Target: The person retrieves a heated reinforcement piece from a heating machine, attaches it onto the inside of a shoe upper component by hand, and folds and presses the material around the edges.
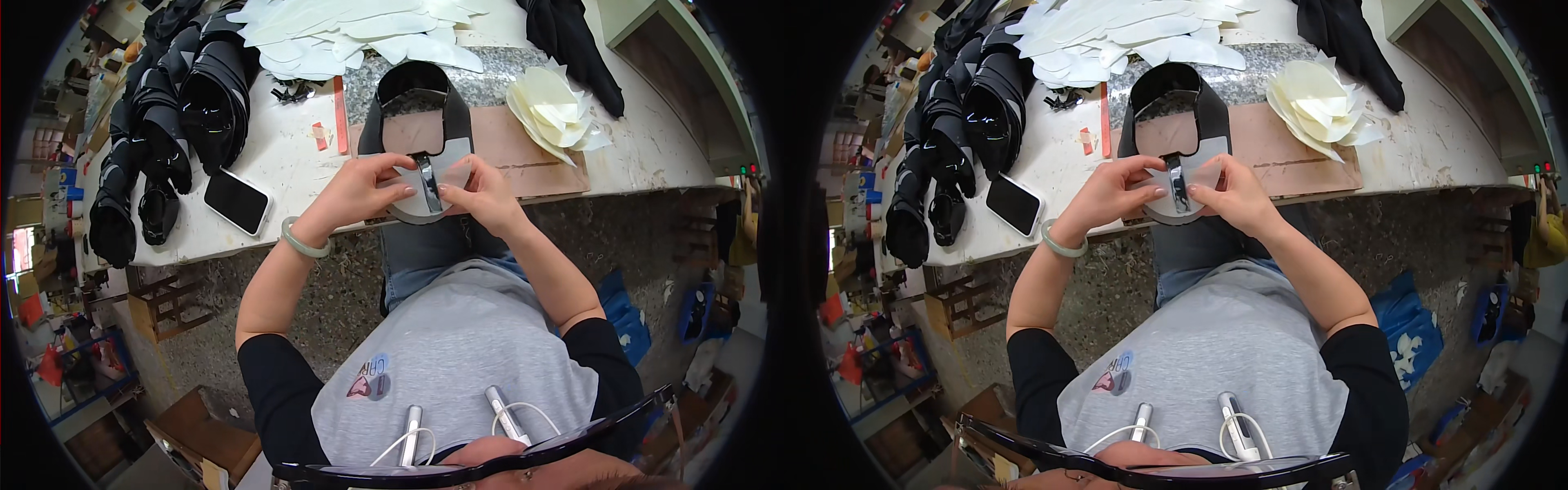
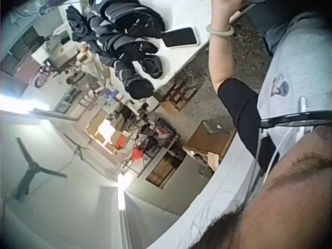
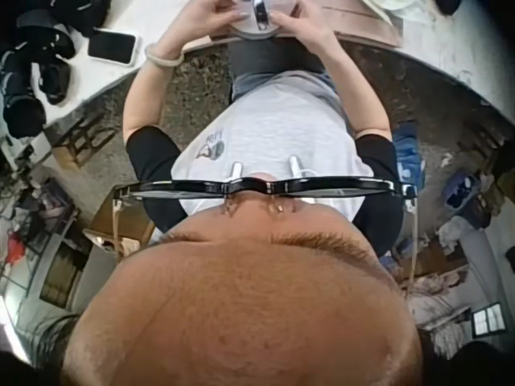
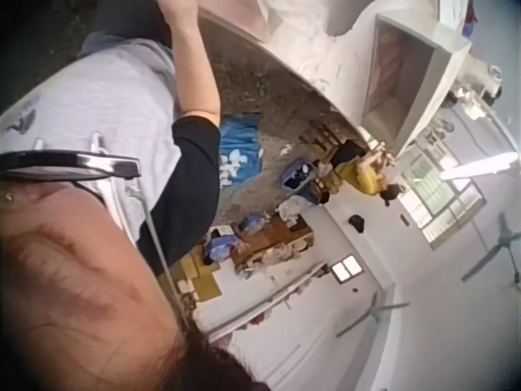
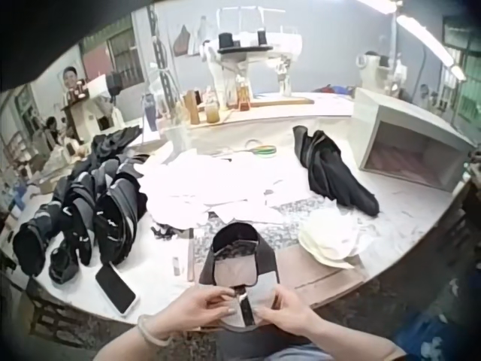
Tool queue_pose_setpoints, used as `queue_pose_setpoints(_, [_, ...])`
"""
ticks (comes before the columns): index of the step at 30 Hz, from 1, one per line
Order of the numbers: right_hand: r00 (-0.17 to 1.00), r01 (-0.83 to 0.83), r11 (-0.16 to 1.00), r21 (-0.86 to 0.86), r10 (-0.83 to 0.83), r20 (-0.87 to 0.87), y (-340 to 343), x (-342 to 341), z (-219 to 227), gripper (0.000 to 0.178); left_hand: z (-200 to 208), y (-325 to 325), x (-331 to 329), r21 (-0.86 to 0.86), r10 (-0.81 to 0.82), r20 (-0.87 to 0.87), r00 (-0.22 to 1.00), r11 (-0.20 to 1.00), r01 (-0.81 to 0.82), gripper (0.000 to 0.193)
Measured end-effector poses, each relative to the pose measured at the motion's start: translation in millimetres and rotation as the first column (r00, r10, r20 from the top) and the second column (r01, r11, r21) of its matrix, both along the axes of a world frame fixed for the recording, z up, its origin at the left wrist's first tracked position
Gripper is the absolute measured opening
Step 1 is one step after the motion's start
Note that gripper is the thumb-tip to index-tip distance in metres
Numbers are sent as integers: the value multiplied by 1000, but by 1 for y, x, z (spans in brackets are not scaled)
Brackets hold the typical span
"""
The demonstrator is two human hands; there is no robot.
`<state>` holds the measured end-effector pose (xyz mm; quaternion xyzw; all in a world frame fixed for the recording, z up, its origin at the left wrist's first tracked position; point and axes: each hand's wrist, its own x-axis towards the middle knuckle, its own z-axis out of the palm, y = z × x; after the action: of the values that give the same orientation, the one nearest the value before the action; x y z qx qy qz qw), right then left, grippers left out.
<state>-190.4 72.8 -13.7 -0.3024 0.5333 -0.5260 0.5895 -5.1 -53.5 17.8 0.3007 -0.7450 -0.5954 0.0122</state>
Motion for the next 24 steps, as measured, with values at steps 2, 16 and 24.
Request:
queue_pose_setpoints(2, [988,-17,999,29,21,-155,1,0,2,22,-2,2,1,-171,-6,-110,994,985,-13,33])
queue_pose_setpoints(16, [830,-78,987,140,142,-540,-1,-18,15,29,1,9,-13,-292,-19,-13,1000,956,14,28])
queue_pose_setpoints(24, [811,-123,983,134,177,-558,-4,-25,12,27,0,12,-15,-267,8,-28,1000,964,-15,30])
